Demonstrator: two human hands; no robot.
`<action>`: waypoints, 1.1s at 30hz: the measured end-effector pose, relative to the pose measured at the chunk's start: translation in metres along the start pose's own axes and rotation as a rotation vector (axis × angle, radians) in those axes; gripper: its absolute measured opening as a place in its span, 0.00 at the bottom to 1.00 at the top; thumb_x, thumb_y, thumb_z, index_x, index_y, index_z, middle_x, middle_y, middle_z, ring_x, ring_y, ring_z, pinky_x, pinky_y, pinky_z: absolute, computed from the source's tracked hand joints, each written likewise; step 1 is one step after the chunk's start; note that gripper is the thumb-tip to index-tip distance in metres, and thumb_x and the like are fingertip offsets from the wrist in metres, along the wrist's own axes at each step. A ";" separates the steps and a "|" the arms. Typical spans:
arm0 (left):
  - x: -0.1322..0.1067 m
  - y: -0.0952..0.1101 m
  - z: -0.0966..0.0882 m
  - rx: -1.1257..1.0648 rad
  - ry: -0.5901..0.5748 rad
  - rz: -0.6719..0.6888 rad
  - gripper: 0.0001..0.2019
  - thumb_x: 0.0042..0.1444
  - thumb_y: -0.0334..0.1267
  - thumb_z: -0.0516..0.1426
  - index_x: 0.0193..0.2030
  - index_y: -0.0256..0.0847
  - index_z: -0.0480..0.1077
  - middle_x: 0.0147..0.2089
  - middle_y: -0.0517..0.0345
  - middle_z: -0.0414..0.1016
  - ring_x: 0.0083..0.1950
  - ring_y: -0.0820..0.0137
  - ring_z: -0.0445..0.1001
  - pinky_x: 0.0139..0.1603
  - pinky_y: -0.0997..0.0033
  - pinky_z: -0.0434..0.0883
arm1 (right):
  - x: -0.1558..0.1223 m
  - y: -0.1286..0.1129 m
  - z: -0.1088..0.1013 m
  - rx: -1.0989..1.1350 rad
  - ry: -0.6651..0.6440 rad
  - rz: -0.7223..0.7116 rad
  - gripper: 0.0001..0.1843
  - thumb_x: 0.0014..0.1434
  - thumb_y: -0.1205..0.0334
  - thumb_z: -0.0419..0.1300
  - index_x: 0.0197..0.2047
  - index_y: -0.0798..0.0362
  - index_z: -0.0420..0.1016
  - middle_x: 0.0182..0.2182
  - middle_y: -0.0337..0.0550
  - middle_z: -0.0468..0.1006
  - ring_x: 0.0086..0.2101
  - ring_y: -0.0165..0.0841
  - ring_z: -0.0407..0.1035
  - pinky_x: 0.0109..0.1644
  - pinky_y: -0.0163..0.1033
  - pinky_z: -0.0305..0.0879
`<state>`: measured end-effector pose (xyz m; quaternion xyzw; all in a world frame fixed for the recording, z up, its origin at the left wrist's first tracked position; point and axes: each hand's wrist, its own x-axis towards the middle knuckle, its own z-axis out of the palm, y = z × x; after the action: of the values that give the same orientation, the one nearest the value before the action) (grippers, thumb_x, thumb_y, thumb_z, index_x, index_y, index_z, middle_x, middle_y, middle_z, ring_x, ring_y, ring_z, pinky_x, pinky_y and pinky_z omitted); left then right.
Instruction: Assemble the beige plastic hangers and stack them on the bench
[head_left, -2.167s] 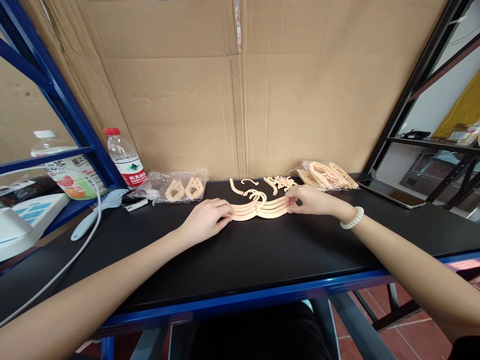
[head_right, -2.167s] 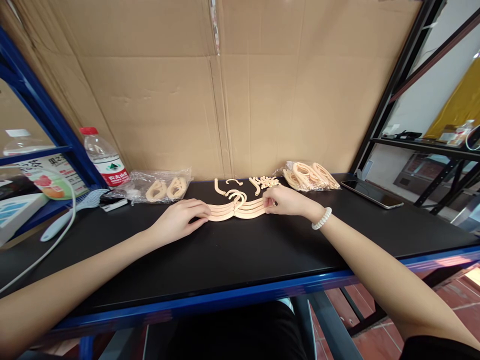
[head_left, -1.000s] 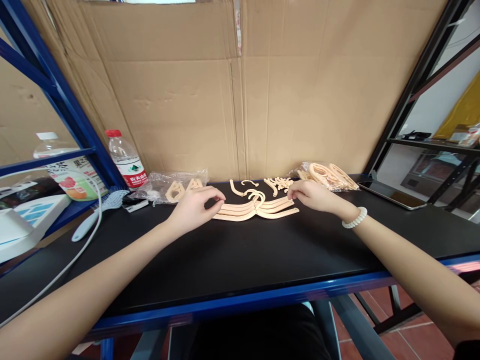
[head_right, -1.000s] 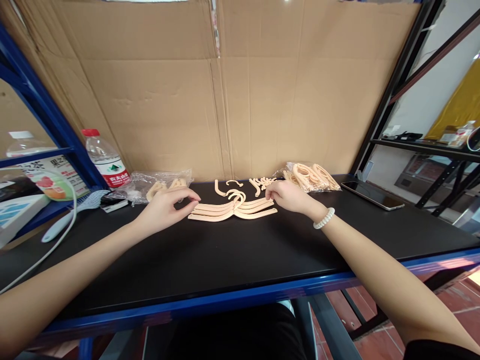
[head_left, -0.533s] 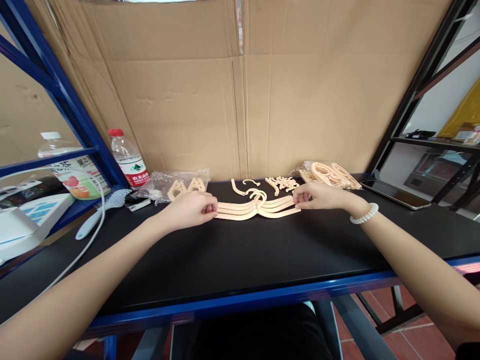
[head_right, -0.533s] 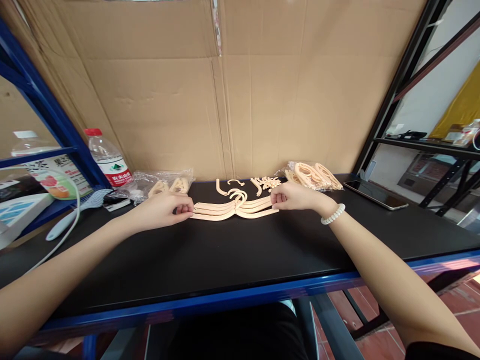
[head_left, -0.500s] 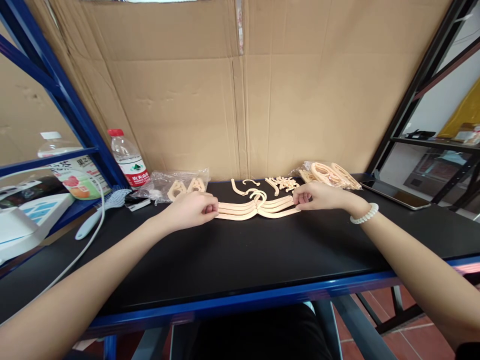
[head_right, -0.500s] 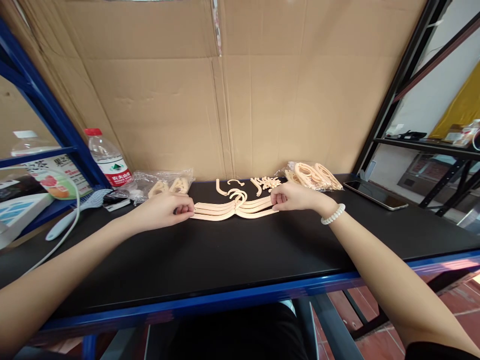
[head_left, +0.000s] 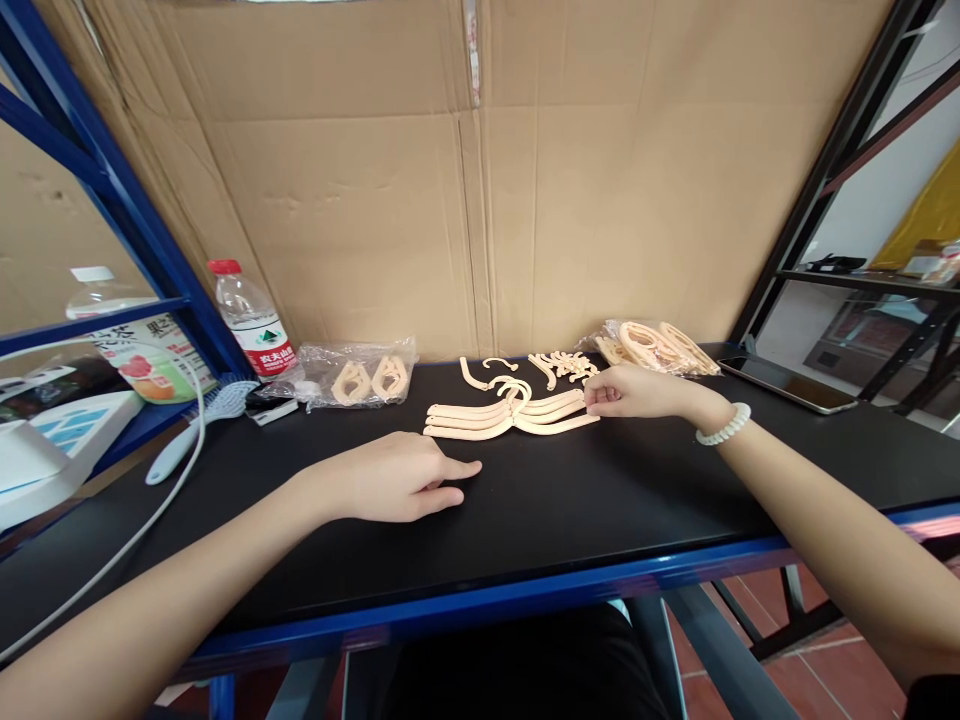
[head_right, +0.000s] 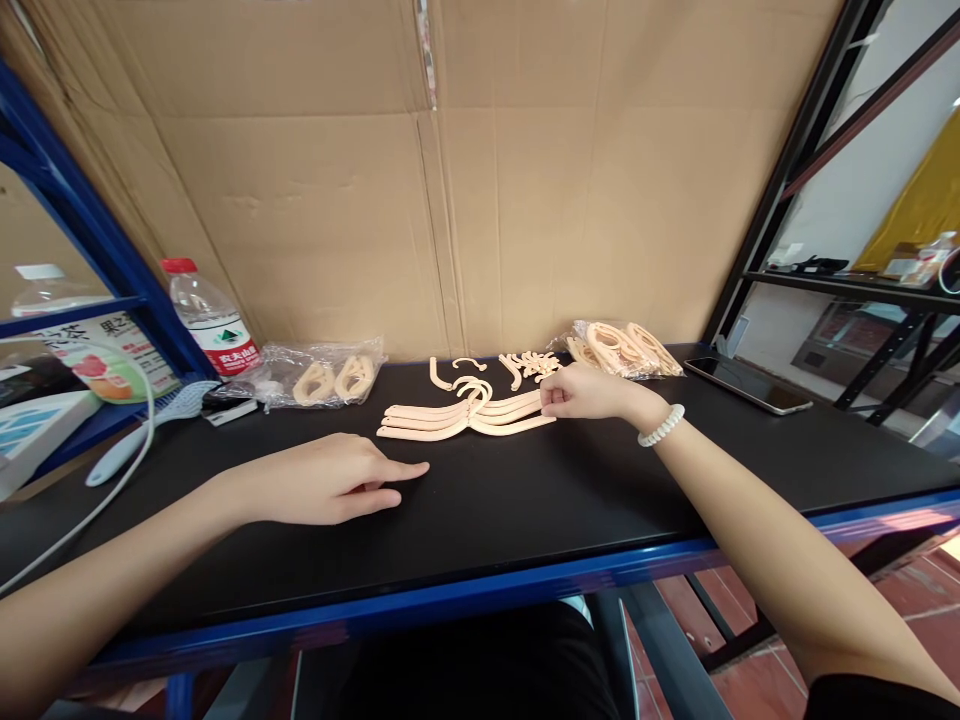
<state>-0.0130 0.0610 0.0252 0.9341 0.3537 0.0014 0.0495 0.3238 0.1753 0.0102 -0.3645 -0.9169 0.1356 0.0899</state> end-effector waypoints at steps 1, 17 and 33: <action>-0.001 0.002 0.001 -0.001 0.012 0.022 0.17 0.63 0.41 0.52 0.57 0.50 0.70 0.23 0.62 0.74 0.25 0.68 0.73 0.30 0.73 0.65 | 0.000 -0.001 0.000 0.002 -0.001 0.002 0.07 0.54 0.61 0.55 0.30 0.53 0.72 0.25 0.39 0.73 0.26 0.30 0.66 0.29 0.34 0.59; 0.020 0.023 0.031 -0.450 0.205 0.038 0.18 0.58 0.49 0.57 0.50 0.39 0.65 0.63 0.41 0.63 0.62 0.58 0.65 0.59 0.57 0.65 | -0.001 -0.005 -0.002 0.022 -0.031 0.008 0.10 0.56 0.58 0.55 0.31 0.54 0.73 0.25 0.40 0.73 0.26 0.30 0.65 0.31 0.34 0.58; 0.017 0.072 0.029 -1.089 -0.025 0.316 0.12 0.60 0.33 0.55 0.46 0.33 0.76 0.47 0.42 0.78 0.46 0.63 0.78 0.45 0.70 0.75 | 0.000 -0.005 0.000 0.012 -0.009 -0.007 0.09 0.56 0.60 0.54 0.33 0.55 0.74 0.26 0.40 0.74 0.26 0.30 0.65 0.30 0.34 0.58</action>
<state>0.0487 0.0159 0.0022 0.8153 0.1574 0.1797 0.5274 0.3203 0.1717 0.0118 -0.3603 -0.9176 0.1426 0.0884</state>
